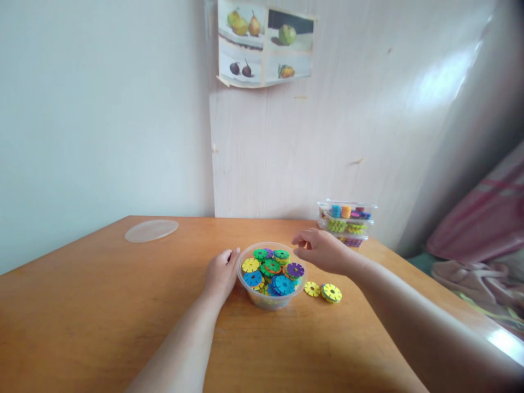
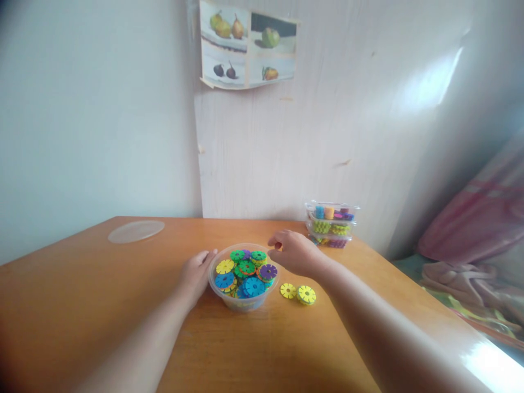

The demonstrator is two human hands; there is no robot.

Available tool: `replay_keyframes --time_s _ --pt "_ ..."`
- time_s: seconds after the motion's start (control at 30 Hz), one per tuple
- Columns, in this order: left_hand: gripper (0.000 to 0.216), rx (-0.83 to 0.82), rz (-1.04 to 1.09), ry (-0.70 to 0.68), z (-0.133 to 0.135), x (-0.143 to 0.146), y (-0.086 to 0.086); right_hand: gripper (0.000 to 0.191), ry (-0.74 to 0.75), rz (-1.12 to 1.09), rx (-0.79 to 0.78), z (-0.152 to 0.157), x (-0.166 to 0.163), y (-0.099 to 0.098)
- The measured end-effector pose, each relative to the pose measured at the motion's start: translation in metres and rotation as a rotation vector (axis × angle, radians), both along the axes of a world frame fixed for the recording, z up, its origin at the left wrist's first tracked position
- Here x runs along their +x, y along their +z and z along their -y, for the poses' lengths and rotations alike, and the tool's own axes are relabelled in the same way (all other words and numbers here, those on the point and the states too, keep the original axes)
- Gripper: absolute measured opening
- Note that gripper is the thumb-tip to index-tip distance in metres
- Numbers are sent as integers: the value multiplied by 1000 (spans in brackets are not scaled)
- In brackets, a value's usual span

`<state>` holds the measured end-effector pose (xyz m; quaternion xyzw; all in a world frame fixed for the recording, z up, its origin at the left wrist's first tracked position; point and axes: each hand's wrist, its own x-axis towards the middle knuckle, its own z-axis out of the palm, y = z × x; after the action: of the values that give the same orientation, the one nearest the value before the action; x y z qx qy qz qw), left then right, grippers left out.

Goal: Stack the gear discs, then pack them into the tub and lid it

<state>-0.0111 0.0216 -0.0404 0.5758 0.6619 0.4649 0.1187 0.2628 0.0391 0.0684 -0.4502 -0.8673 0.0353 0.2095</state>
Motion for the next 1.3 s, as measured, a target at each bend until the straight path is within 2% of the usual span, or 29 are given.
replay_keyframes --time_s 0.1,0.23,0.4,0.63,0.8,0.93,1.0,1.1,1.3 --pt "47 -2 2 6 1 1 1 20 -47 66 -29 6 26 -7" --pt "47 -2 -1 16 0 1 2 31 0 184 -137 16 49 -24" --pt "47 -9 -1 18 -1 1 1 42 22 327 -153 22 43 -44" --pt "47 1 26 17 0 0 -1 28 23 311 -137 15 36 -52" --pt "47 2 47 20 0 1 -2 21 -60 269 -91 6 40 -45" --pt "47 -3 59 9 -1 0 -3 25 -162 113 76 7 37 -28" --pt "46 -3 63 2 -2 0 -3 22 -135 1 162 11 30 -19" --pt "46 -7 68 5 -2 0 -3 19 -31 -86 203 22 10 -8" --pt "48 12 45 7 0 1 -1 19 57 0 228 33 -36 -4"
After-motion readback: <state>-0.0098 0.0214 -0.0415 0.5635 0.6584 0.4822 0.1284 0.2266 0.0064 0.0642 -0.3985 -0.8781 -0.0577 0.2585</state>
